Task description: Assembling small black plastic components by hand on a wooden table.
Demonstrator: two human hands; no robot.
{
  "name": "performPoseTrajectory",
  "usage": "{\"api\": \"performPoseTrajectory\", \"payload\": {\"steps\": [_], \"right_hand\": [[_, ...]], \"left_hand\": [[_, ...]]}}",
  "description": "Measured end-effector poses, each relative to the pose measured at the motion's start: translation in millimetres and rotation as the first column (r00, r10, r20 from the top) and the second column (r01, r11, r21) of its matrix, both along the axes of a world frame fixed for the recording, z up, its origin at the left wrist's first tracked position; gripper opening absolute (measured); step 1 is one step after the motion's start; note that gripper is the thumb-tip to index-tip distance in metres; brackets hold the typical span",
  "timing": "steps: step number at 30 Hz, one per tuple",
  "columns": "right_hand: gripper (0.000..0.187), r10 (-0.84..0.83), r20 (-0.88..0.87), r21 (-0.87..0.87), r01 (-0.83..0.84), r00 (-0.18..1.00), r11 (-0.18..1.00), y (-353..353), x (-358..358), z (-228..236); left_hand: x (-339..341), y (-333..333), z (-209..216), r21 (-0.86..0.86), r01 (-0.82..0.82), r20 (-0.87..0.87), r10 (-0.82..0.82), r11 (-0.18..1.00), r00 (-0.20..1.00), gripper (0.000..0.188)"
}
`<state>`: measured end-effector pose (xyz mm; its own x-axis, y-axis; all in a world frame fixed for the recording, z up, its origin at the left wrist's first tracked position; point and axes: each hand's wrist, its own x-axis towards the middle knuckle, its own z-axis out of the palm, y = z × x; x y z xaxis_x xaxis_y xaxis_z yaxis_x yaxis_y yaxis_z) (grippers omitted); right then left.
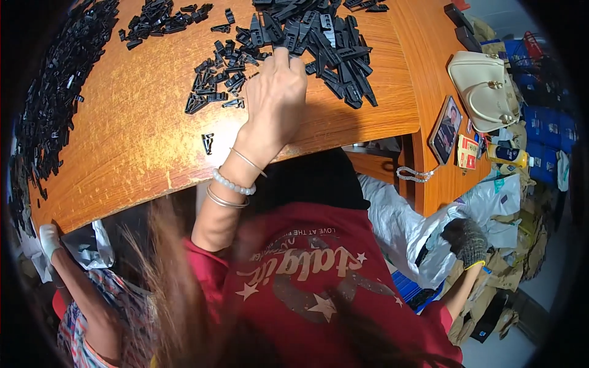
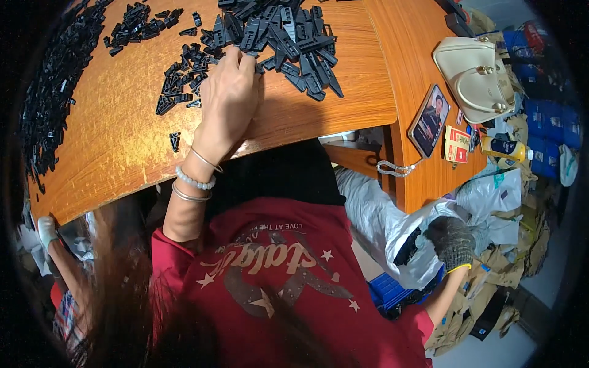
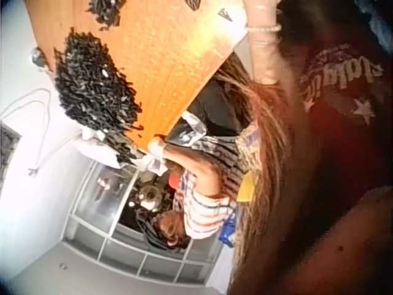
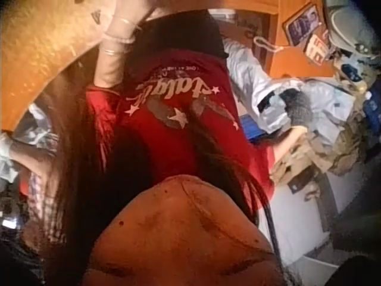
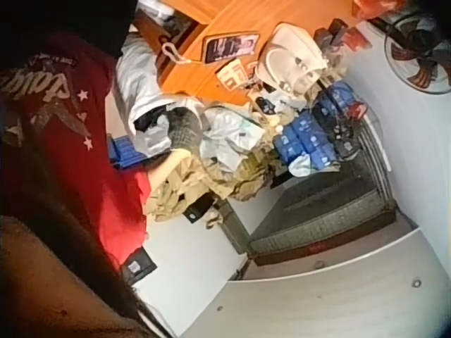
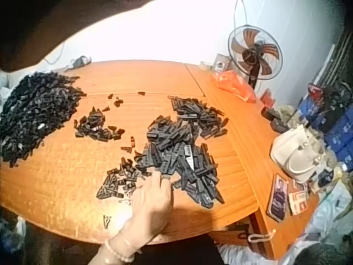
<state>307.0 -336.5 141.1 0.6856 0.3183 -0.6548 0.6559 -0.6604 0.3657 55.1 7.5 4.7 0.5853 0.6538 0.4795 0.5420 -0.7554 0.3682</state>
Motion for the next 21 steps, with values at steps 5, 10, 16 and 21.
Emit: {"api": "performPoseTrajectory", "payload": {"steps": [5, 10, 16, 21], "right_hand": [[0.021, 0.381, 0.131, 0.497, -0.393, 0.915, 0.774, 59.2, -21.4, 1.5], [0.037, 0.784, 0.266, 0.865, -0.498, 0.561, 0.063, 171.8, -71.2, -47.2], [0.042, 0.595, -0.516, 0.805, 0.110, 0.617, 0.584, 227.2, -114.7, -71.5], [0.035, 0.390, -0.724, 0.635, 0.329, 0.569, 0.699, 235.2, -116.6, -69.8]], "left_hand": [[-9.8, -8.0, -6.9, -0.056, 0.060, 0.060, -0.057, 0.997, 0.997, 0.012], [-44.0, -40.1, -7.6, -0.259, 0.239, 0.322, -0.150, 0.936, 0.935, 0.017], [-62.9, -56.4, -3.1, -0.185, 0.442, 0.438, -0.329, 0.878, 0.836, 0.020], [-82.7, -23.5, 13.2, -0.160, -0.036, 0.027, 0.041, 0.986, 0.999, 0.007]]}}
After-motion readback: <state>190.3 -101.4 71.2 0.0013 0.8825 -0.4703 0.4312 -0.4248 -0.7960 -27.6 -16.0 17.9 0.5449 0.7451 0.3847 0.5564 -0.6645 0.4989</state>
